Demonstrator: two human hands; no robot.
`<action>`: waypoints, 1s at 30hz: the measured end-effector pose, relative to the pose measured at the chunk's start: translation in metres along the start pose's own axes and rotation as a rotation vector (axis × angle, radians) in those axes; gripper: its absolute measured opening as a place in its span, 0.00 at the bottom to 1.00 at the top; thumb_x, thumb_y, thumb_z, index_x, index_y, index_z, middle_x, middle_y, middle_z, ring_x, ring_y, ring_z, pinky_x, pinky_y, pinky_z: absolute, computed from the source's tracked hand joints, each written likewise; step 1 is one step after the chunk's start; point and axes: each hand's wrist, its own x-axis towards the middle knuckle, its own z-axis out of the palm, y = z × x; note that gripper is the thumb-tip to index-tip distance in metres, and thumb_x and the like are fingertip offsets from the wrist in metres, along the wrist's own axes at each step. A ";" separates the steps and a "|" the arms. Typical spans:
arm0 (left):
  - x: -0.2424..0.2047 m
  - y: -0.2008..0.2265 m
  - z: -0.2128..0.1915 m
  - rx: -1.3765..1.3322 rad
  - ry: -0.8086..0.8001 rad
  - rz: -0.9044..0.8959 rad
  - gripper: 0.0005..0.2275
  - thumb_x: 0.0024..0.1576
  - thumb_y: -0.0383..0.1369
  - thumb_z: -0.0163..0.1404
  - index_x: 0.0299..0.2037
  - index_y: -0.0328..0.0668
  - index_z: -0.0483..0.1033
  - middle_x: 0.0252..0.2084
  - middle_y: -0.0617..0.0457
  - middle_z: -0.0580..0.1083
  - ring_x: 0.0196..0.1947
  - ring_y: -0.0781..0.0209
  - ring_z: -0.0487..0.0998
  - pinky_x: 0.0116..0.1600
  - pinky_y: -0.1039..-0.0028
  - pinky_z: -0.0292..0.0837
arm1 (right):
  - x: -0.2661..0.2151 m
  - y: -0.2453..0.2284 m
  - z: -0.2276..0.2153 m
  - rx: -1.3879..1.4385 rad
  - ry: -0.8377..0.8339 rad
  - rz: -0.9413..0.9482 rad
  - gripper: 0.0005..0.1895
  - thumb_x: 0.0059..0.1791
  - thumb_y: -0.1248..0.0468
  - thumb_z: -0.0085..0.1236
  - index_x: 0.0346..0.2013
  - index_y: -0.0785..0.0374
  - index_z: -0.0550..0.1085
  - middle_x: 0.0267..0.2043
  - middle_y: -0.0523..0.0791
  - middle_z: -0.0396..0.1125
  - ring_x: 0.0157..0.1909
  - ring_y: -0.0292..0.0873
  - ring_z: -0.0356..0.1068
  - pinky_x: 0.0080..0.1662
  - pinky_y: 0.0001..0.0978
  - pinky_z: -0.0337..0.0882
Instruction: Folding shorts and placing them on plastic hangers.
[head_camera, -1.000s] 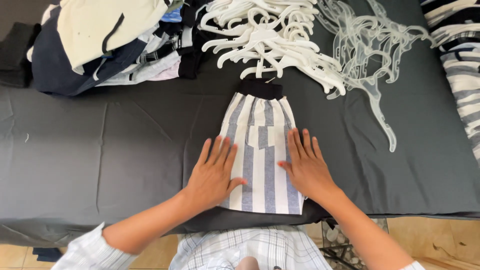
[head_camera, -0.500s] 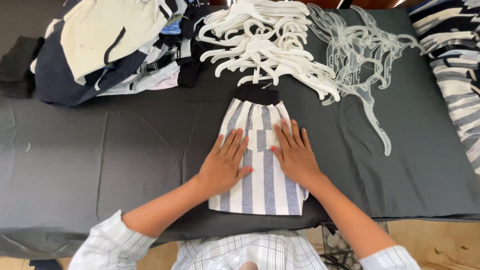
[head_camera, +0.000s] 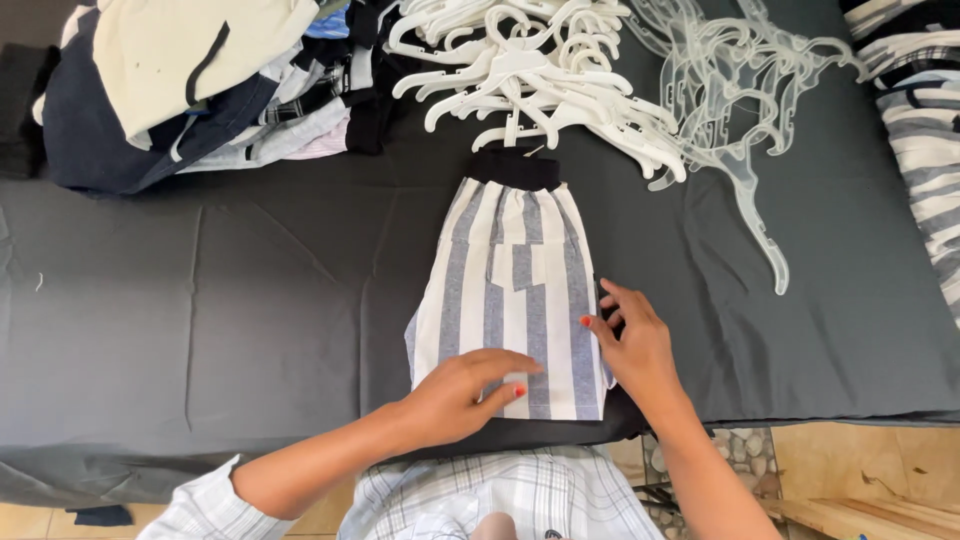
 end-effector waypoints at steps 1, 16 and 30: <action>0.005 0.002 0.001 0.003 0.000 0.005 0.16 0.66 0.36 0.42 0.60 0.42 0.73 0.60 0.50 0.76 0.61 0.52 0.76 0.54 0.66 0.77 | 0.005 0.001 0.002 -0.001 0.005 -0.002 0.30 0.51 0.58 0.62 0.66 0.60 0.68 0.46 0.41 0.68 0.36 0.38 0.68 0.38 0.38 0.72; 0.051 -0.038 0.032 -0.573 0.191 -0.242 0.18 0.64 0.34 0.50 0.64 0.39 0.68 0.46 0.42 0.77 0.47 0.48 0.82 0.50 0.61 0.81 | 0.012 -0.018 0.008 -0.310 0.142 0.114 0.16 0.49 0.42 0.62 0.41 0.46 0.76 0.32 0.37 0.69 0.44 0.45 0.74 0.46 0.39 0.74; 0.057 -0.033 0.028 -0.795 0.162 -0.386 0.30 0.68 0.52 0.37 0.72 0.37 0.53 0.52 0.36 0.73 0.49 0.51 0.80 0.58 0.56 0.77 | 0.017 -0.063 0.004 0.213 0.066 -0.060 0.05 0.47 0.62 0.63 0.37 0.54 0.76 0.34 0.46 0.72 0.43 0.50 0.74 0.46 0.39 0.72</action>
